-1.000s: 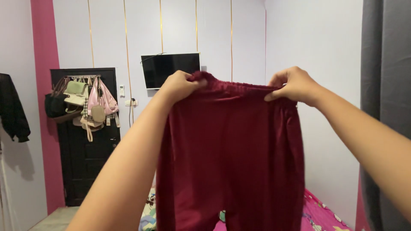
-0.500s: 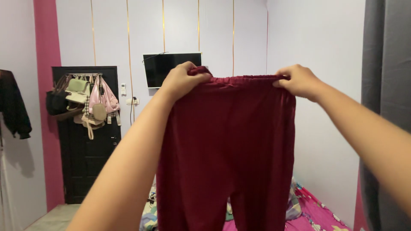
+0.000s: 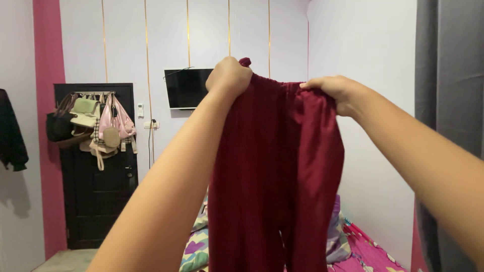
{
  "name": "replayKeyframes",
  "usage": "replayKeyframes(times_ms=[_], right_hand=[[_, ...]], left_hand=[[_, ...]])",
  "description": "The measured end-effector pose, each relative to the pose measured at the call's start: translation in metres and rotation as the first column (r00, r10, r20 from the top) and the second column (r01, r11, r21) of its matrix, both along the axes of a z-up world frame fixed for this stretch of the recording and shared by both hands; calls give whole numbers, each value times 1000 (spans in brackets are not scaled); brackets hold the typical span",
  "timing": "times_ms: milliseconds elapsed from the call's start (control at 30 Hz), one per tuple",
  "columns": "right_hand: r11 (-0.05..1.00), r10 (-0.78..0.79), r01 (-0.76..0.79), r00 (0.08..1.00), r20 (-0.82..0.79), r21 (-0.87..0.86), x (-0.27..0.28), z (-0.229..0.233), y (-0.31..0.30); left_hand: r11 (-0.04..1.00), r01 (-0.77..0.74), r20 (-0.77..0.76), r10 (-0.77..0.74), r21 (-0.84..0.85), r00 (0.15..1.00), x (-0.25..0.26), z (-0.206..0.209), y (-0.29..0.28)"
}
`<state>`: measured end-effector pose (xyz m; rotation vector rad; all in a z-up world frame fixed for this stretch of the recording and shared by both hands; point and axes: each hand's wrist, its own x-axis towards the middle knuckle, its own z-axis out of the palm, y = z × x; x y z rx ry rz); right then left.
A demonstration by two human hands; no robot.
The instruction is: Folding various items of clothing including a sweater, pants, and shorts on a bed.
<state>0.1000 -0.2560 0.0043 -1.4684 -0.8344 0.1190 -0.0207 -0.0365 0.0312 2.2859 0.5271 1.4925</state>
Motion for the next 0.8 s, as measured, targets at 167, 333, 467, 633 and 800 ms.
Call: replayKeyframes(times_ms=[167,333,467,633,800], right_hand=[[994,-48,51,998,41,-93,37,2,-20],[979,-47,67,993,105,-192,19,-11,-16],[954,56,5,979,195,-300,-3,-23,-2],[907,89,6,974,207,-421,-13,-50,-4],[829,152,-63,982,115,-556,39,-85,7]], left_hand=[[963,211,-240,-247,-166,939,-5,-8,19],[903,337,-449,-427,-268,785,21,-31,4],[826,557,-470,-525,-82,709,44,-63,-20],[680,646,-333,-733,-345,594,69,-106,-16],[810,586,-394,-537,6,746,100,-137,1]])
